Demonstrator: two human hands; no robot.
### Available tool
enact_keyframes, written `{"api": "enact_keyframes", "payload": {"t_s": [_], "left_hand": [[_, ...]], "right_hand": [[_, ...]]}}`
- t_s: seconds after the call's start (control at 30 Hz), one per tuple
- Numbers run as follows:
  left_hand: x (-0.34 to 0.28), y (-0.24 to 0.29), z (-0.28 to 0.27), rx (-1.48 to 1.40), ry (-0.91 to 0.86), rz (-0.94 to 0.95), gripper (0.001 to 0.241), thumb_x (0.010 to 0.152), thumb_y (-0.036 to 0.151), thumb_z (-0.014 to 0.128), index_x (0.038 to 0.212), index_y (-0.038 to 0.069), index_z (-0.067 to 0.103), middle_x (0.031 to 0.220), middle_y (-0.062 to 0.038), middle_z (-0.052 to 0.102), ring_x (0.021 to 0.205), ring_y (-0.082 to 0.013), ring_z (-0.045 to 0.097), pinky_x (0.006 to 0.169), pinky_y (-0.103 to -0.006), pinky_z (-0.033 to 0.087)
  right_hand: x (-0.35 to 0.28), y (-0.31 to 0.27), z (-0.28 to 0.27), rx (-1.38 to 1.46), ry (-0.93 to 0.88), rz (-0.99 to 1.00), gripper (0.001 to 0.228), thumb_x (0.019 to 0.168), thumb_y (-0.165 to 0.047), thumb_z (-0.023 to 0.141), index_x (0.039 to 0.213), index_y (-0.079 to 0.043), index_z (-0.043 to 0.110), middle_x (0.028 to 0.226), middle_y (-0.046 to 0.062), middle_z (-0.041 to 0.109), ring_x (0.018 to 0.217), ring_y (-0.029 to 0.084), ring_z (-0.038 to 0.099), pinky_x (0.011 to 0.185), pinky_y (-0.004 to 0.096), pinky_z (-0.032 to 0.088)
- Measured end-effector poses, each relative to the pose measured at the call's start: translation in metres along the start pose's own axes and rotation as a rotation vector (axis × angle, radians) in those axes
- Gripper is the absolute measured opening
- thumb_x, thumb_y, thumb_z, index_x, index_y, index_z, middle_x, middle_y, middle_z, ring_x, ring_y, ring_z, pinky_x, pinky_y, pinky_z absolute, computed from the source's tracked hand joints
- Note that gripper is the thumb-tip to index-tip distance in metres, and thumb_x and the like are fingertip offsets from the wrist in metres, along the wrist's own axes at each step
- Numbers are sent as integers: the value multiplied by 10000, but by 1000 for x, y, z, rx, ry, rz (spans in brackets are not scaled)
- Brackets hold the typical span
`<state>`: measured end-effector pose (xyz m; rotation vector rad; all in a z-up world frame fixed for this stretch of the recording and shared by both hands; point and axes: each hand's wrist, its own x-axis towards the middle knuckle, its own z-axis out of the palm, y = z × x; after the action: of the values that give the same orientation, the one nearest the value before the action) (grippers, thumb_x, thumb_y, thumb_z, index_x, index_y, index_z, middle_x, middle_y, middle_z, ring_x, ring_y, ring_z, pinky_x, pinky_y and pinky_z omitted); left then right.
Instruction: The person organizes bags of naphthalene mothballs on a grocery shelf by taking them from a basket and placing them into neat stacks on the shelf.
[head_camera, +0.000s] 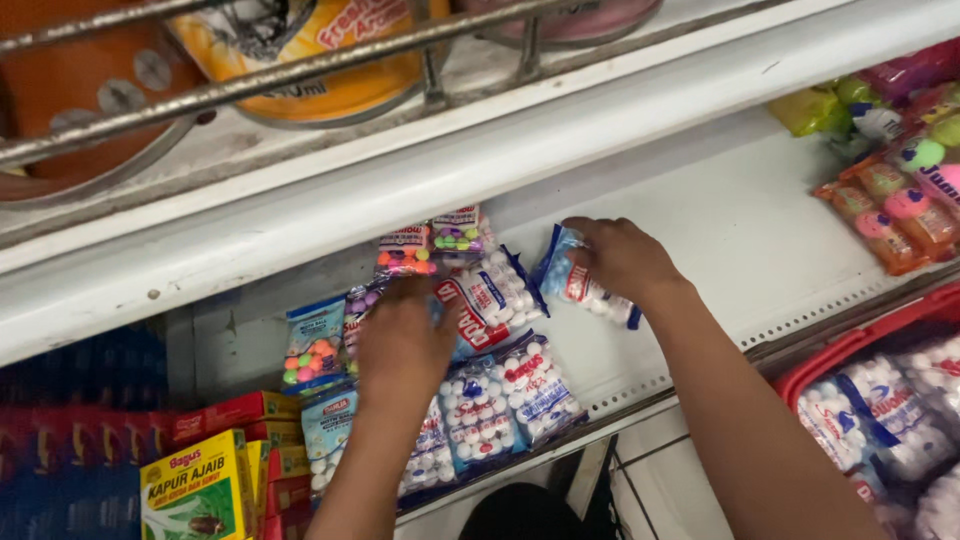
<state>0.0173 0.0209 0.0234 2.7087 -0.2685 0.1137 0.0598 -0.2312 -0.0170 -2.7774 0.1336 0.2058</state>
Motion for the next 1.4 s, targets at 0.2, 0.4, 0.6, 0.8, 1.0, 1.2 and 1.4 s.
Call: {"api": "enact_keyframes", "payload": {"t_s": [0.2,0.4,0.6,0.8,1.0,1.2,1.4], "left_hand": [[27,6,41,98,-239,366,709,707,309,744,1278,-1,460,1271,-208,488,1229,-392,420,1004,-520,332],[26,9,36,-8,-258,428,643,707,194,737,1275,23,487,1271,-198,497,1236,-384,425,1011,-534,309],[27,-1,47,-53,-262,410,661,724,250,731,1305,76,467,1342,-167,444,1272,-352,393,1038,-503,279],[29,-2,48,-83,-298,373,648,753,255,742,1323,100,475,1359,-146,445,1294,-319,381,1060,-478,257],[26,-1,37,-144,-273,438,665,769,323,714,1315,39,460,1375,-209,397,1301,-373,348,1061,-557,225],[41,-26,59,-244,317,529,191,871,126,563,1013,68,675,1011,-100,638,1012,-305,598,845,-384,492],[40,-29,38,-302,468,443,160,888,63,549,974,55,684,911,-82,641,842,-281,613,740,-364,505]], "right_hand": [[-35,-23,-26,-11,-96,65,655,735,-370,688,1344,-253,477,1323,97,507,1241,374,437,950,540,444],[-34,-20,-33,-140,-245,-2,748,707,-275,701,1388,-323,397,1417,-30,418,1351,325,279,1040,678,216],[-30,-32,-31,-101,-292,-82,790,664,-108,614,1388,-326,386,1472,-81,344,1404,303,183,1052,690,195],[-22,-21,-8,-66,-236,-151,797,625,-76,584,1362,-340,433,1455,-122,364,1403,272,189,1058,633,226],[-31,-23,-19,50,-192,-139,818,617,-45,644,1377,-256,430,1491,-6,318,1400,379,131,1016,710,191],[-32,2,4,198,45,-224,428,739,-156,662,1166,-164,640,1305,65,537,1284,320,410,987,473,424],[-35,3,17,-31,97,-269,235,811,-179,651,1038,-187,713,1154,27,611,1133,254,542,900,350,511]]}}
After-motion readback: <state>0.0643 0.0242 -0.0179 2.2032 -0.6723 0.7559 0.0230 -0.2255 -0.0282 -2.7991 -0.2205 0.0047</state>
